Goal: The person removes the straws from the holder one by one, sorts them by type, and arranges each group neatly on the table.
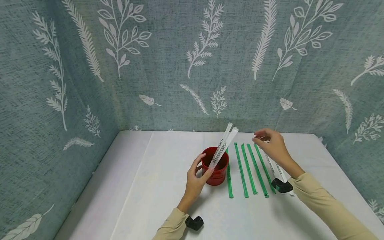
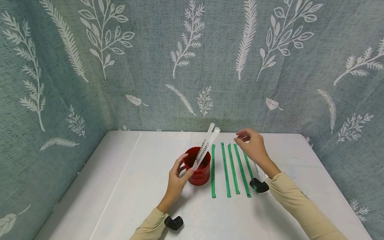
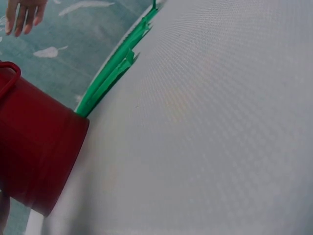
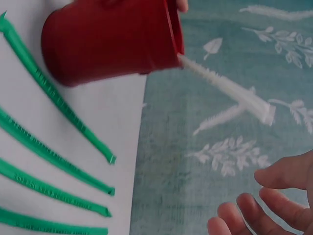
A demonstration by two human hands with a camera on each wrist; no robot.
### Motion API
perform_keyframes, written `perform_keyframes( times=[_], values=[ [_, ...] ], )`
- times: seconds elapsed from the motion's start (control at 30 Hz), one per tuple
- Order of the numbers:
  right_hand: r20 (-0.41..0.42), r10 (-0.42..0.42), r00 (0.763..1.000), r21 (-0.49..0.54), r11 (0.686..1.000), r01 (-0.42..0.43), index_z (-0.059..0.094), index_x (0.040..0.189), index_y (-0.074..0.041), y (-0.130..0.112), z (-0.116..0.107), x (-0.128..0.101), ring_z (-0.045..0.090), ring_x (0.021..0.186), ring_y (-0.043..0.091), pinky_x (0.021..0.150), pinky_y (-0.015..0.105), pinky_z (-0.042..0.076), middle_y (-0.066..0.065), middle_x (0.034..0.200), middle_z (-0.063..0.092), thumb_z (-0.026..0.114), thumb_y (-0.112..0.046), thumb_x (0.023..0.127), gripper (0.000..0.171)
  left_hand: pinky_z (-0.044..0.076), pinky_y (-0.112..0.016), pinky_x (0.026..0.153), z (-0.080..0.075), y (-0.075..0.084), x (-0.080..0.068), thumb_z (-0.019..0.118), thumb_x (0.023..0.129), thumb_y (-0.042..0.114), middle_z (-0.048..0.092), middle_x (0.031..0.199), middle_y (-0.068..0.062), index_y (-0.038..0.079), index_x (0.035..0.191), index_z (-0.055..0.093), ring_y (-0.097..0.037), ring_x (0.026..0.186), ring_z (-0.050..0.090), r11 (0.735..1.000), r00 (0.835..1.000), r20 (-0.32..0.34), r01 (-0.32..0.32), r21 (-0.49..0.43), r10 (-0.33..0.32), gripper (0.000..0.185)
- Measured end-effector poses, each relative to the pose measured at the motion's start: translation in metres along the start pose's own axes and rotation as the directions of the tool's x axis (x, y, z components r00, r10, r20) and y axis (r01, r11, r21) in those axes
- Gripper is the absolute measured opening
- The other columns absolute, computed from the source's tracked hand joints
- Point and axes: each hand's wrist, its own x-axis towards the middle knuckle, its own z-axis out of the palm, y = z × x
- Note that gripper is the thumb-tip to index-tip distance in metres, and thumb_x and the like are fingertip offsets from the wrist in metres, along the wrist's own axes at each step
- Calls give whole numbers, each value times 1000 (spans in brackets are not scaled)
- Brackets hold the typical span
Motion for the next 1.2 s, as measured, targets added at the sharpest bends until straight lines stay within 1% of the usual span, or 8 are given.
perform_keyframes(
  times=[0.17, 0.33, 0.43, 0.63, 0.8, 0.97, 1.07, 1.2],
  values=[
    [-8, -12, 1000, 17, 1000, 12, 63, 108, 0, -9, 6, 0, 61, 88, 29, 69, 22, 49, 16, 99, 65, 65, -17, 91, 24, 38, -56, 97, -1, 0, 0, 65, 87, 5, 45, 140, -17, -2, 136, 46, -35, 127, 40, 1000, 1000, -2, 0, -4, 0, 53],
    [1, -14, 1000, 72, 997, 14, 62, 109, 0, -16, 9, -1, 62, 86, 28, 66, 21, 50, 17, 100, 64, 64, -17, 91, 26, 37, -56, 97, -1, 0, -1, 64, 87, 5, 45, 140, -16, -1, 136, 46, -33, 127, 41, 1000, 1000, -1, 7, -4, -7, 52],
    [12, -4, 1000, 100, 995, 3, 60, 110, 1, -20, 10, -1, 62, 84, 28, 64, 21, 52, 18, 100, 64, 64, -17, 91, 27, 38, -56, 97, -1, 0, -1, 65, 87, 5, 46, 140, -16, -1, 136, 46, -32, 126, 41, 1000, 1000, -3, 3, -3, -3, 53],
    [28, 20, 999, 118, 993, -23, 58, 112, 1, -25, 14, -2, 62, 87, 28, 66, 22, 52, 17, 101, 64, 64, -19, 91, 29, 39, -55, 96, 0, -1, 0, 65, 87, 4, 46, 139, -17, -2, 136, 46, -34, 126, 41, 1000, 1000, -8, -7, 0, 7, 53],
    [33, 35, 999, 168, 985, -40, 55, 115, 2, -29, 19, -2, 62, 90, 29, 68, 21, 52, 19, 103, 63, 64, -18, 91, 32, 38, -56, 97, 1, -1, 1, 65, 87, 3, 46, 139, -17, -2, 136, 46, -33, 126, 41, 1000, 1000, -7, -2, -7, 2, 53],
    [36, 61, 998, 205, 977, -67, 53, 116, 3, -34, 26, -1, 63, 90, 29, 68, 22, 53, 19, 103, 62, 65, -16, 90, 34, 38, -56, 97, 1, -1, 1, 65, 87, 4, 46, 139, -17, -2, 136, 46, -33, 125, 42, 1000, 1000, -6, 5, -10, -5, 53],
    [43, 74, 996, 219, 972, -82, 53, 116, 2, -36, 31, -1, 63, 92, 28, 68, 23, 53, 18, 105, 61, 65, -17, 90, 34, 39, -55, 96, 1, -2, 1, 65, 87, 4, 46, 139, -17, -2, 136, 46, -34, 125, 42, 1000, 1000, -6, 2, -3, -2, 53],
    [49, 87, 995, 267, 959, -97, 52, 117, 3, -37, 38, -1, 61, 93, 29, 72, 31, 55, 19, 106, 59, 65, -15, 90, 35, 40, -55, 96, 1, -3, 0, 65, 86, 3, 46, 139, -17, -2, 135, 46, -33, 125, 42, 1000, 1000, -10, -5, -3, 5, 53]
  ],
)
